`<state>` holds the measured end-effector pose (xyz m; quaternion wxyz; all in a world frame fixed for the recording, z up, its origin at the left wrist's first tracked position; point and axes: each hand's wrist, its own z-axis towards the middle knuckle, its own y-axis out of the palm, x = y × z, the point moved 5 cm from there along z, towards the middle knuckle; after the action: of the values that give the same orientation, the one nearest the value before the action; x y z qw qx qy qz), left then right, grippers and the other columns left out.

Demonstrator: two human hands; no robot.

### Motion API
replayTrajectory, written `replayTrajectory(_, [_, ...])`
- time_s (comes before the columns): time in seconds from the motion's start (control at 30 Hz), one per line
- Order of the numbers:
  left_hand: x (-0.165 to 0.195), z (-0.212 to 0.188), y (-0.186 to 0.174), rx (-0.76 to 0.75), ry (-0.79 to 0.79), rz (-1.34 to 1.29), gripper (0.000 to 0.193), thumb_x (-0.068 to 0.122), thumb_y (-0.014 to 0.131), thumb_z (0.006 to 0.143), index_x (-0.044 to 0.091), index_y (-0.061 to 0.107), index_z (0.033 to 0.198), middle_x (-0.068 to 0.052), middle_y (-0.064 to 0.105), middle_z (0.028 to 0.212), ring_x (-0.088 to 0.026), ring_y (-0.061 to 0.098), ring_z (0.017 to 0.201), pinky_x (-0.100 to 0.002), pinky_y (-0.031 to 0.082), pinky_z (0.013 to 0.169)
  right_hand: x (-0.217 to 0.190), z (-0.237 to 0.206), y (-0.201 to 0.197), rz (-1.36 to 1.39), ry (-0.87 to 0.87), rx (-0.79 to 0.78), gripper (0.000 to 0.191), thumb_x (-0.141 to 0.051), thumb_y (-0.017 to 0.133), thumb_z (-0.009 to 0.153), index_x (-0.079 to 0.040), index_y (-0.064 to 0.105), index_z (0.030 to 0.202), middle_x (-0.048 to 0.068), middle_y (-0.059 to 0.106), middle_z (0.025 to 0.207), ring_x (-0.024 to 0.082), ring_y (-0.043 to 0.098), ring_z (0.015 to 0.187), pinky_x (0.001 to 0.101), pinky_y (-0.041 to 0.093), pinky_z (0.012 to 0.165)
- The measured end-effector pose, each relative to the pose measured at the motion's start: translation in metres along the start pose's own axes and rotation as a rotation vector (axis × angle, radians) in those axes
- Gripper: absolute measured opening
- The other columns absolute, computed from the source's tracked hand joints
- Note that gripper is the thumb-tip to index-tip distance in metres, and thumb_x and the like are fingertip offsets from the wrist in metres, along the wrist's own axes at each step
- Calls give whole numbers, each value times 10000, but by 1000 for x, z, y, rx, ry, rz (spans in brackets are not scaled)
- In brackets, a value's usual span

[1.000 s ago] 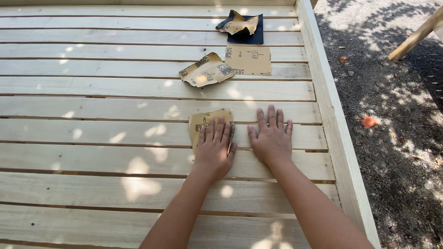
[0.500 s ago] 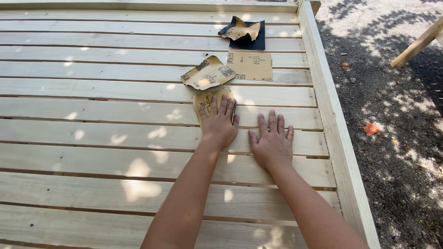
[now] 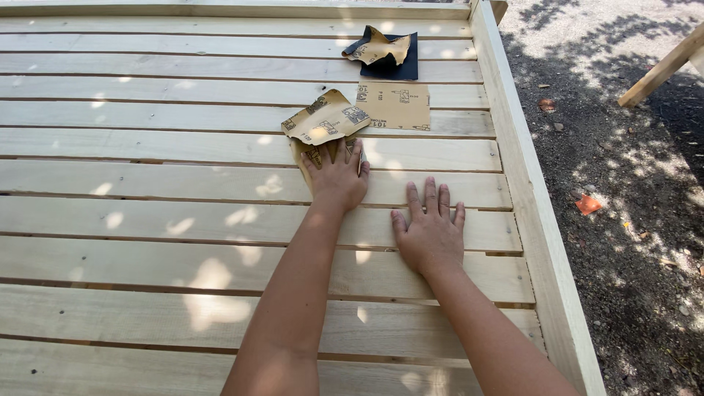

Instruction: The person sands the slatted surface and edge rails of a wooden furniture panel by hand, rubbing sandpaper back and forth across the planks and along the frame, working across different sections of the tabletop.

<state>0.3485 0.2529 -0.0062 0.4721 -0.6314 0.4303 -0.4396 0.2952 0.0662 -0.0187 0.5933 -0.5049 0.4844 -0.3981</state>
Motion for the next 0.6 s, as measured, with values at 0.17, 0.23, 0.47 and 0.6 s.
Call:
replayTrajectory(0.17, [-2, -52, 17, 144, 124, 33, 641, 492, 224, 1019, 273, 180, 1620, -44, 43, 1710, -343, -48, 1558, -618, -55, 1207, -1, 0, 0, -1, -1, -9, 697, -598, 324, 990, -264, 270, 1600, 86, 153, 1687, 297, 126, 1545, 552, 78, 1218])
replayTrajectory(0.23, [-8, -109, 34, 182, 197, 6, 643, 492, 249, 1036, 248, 217, 1629, -78, 69, 1715, -355, -14, 1566, -576, -29, 1229, -3, 0, -1, -1, -6, -7, 701, -593, 328, 985, -260, 272, 1600, 87, 157, 1686, 293, 126, 1545, 554, 80, 1214])
replayTrajectory(0.47, [-15, -100, 25, -19, 43, 33, 599, 538, 259, 1009, 425, 208, 1596, -112, -20, 1722, -423, -79, 1555, -607, -59, 1211, -4, -1, 1, -1, 14, -12, 699, -589, 318, 984, -271, 249, 1602, 72, 139, 1687, 280, 109, 1548, 538, 59, 1224])
replayTrajectory(0.6, [-7, -12, 3, 90, 12, 21, 655, 515, 204, 1025, 307, 126, 1641, -33, 28, 1727, -325, -26, 1577, -628, -46, 1231, -3, -1, 1, -1, 6, -19, 692, -579, 312, 993, -265, 241, 1605, 78, 128, 1690, 282, 103, 1547, 541, 54, 1219])
